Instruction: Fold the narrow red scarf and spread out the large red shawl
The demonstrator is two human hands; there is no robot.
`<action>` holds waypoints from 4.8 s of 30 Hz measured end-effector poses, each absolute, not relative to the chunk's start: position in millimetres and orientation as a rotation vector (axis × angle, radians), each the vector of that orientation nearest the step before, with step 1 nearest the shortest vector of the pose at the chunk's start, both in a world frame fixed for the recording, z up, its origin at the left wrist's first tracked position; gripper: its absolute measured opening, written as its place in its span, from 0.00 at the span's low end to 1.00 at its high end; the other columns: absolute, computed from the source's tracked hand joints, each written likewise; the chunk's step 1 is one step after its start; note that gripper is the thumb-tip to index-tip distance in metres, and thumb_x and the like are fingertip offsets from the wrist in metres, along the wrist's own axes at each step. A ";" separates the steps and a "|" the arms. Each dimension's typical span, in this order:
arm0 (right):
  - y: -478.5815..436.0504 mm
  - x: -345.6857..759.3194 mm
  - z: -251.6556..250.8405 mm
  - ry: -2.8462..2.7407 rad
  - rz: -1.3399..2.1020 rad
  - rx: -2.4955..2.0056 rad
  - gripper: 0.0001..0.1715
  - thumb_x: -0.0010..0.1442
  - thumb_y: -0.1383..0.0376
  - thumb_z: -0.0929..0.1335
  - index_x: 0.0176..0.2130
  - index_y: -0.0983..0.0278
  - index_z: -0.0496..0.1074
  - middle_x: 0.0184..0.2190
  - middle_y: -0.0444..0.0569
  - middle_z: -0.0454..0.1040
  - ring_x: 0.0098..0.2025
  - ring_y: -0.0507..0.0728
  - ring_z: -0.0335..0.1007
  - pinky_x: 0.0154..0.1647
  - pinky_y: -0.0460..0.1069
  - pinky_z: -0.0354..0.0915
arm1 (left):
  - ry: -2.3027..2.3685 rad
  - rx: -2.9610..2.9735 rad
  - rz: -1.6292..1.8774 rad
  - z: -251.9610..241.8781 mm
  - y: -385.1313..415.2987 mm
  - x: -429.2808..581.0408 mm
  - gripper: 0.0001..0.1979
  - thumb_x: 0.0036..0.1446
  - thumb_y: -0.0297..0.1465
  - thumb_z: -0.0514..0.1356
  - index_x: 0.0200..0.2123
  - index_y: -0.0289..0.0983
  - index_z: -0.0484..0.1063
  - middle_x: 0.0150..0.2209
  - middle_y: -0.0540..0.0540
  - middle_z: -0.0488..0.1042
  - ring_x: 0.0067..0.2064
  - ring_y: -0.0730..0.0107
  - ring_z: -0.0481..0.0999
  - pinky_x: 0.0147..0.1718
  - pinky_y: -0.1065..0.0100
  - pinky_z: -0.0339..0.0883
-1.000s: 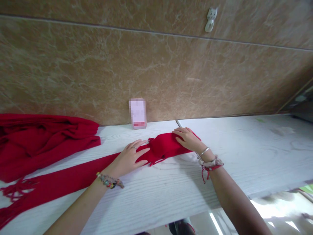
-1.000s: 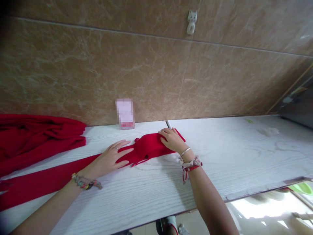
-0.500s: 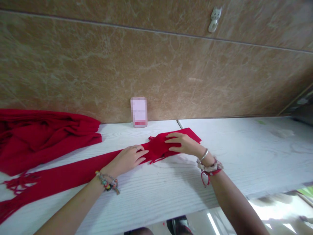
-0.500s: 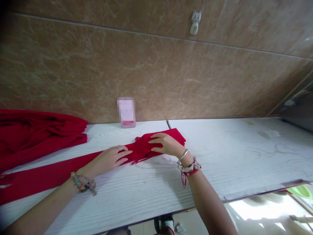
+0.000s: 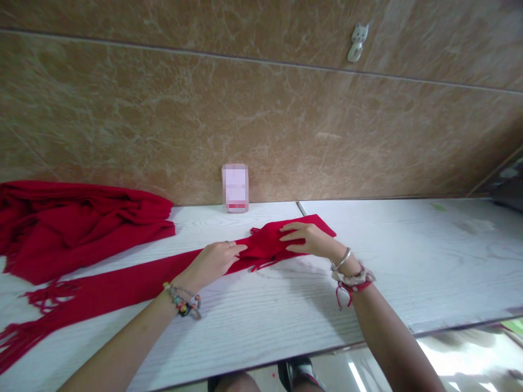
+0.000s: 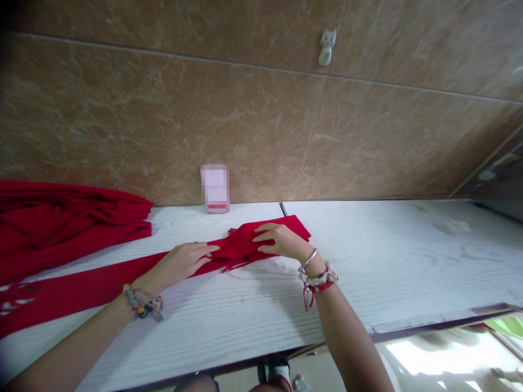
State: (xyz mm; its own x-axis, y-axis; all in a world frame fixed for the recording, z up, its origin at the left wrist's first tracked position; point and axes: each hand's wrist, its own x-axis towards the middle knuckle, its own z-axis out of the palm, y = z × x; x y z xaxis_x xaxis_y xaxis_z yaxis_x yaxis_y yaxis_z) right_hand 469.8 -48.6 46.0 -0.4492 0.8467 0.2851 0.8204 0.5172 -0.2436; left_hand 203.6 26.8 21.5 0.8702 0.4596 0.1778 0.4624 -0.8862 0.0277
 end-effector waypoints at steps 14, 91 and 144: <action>-48.0 472.7 48.0 -2.411 0.102 -1.390 0.12 0.56 0.70 0.65 0.39 0.62 0.76 0.44 0.49 0.74 0.46 0.54 0.70 0.49 0.49 0.65 | -0.898 -3.151 -0.295 26.6 23.8 204.3 0.16 0.55 0.23 0.54 0.47 0.37 0.69 0.41 0.45 0.73 0.41 0.68 0.72 0.43 0.66 0.66; -45.6 450.7 25.8 -2.181 -0.184 -1.823 0.33 0.59 0.52 0.60 0.59 0.66 0.57 0.57 0.60 0.59 0.61 0.65 0.50 0.58 0.65 0.48 | -1.228 -3.522 -0.649 29.4 60.6 269.3 0.19 0.54 0.36 0.51 0.47 0.33 0.68 0.50 0.40 0.70 0.50 0.62 0.69 0.50 0.64 0.59; -37.9 491.8 18.4 -2.146 -0.268 -2.030 0.25 0.64 0.57 0.55 0.54 0.68 0.62 0.49 0.57 0.69 0.51 0.60 0.64 0.54 0.57 0.54 | -1.514 -2.753 -0.012 5.7 23.8 233.2 0.25 0.62 0.41 0.43 0.60 0.39 0.51 0.62 0.39 0.51 0.62 0.53 0.49 0.56 0.50 0.46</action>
